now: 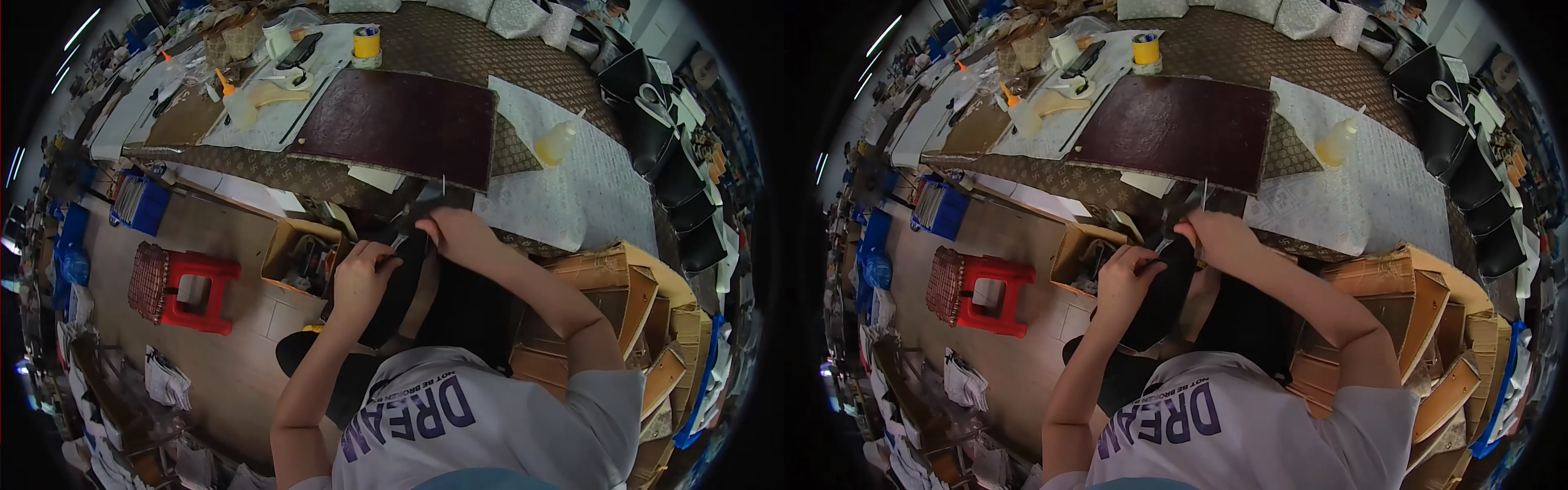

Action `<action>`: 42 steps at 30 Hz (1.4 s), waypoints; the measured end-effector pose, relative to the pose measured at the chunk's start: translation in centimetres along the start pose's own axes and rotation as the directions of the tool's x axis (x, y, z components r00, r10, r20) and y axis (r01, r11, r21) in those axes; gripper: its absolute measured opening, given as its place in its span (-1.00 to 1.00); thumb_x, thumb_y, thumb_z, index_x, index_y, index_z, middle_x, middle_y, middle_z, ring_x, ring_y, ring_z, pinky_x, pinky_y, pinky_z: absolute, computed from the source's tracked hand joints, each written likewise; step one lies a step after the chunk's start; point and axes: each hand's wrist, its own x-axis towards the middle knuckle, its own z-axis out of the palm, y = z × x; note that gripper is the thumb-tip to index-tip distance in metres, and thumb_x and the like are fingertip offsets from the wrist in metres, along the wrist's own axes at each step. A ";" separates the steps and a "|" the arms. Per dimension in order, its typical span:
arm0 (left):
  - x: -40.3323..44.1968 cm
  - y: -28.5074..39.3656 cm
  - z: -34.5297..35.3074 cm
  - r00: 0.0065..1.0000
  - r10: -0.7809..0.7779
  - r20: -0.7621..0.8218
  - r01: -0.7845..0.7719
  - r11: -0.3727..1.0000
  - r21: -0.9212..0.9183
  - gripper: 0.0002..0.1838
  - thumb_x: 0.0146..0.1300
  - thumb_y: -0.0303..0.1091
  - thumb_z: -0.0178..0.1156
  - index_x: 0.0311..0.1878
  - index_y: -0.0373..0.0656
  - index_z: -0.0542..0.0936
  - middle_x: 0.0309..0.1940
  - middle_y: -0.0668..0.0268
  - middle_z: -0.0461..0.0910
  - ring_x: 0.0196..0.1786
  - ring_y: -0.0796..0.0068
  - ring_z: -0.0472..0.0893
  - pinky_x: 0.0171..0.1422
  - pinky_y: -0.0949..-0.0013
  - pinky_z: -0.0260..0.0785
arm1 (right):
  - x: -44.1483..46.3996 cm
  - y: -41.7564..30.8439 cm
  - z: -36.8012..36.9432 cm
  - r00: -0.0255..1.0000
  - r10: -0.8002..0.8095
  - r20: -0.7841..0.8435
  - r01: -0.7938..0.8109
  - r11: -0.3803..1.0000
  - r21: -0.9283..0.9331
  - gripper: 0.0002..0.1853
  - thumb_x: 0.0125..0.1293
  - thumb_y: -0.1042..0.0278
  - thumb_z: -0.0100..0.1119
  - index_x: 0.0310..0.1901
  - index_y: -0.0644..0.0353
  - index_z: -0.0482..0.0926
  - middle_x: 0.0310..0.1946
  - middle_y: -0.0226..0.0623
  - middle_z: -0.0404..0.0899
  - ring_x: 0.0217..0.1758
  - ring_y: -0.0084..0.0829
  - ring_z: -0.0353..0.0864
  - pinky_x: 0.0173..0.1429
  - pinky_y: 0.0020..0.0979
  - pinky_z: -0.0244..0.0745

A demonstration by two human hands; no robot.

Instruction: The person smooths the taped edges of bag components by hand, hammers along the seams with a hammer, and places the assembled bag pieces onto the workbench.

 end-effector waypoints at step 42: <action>-5.3 -1.1 -3.5 0.993 0.118 -0.011 -0.117 0.990 0.077 -0.88 0.15 -0.37 0.38 -0.30 -0.17 0.66 -0.38 0.22 0.56 -0.34 0.11 0.63 -0.25 0.19 0.51 | -0.5 -4.3 -0.4 0.988 -0.113 0.107 0.112 0.994 0.013 -0.77 0.44 0.23 0.14 -0.01 0.16 0.59 -0.32 -0.07 0.64 -0.23 0.00 0.67 -0.22 -0.15 0.57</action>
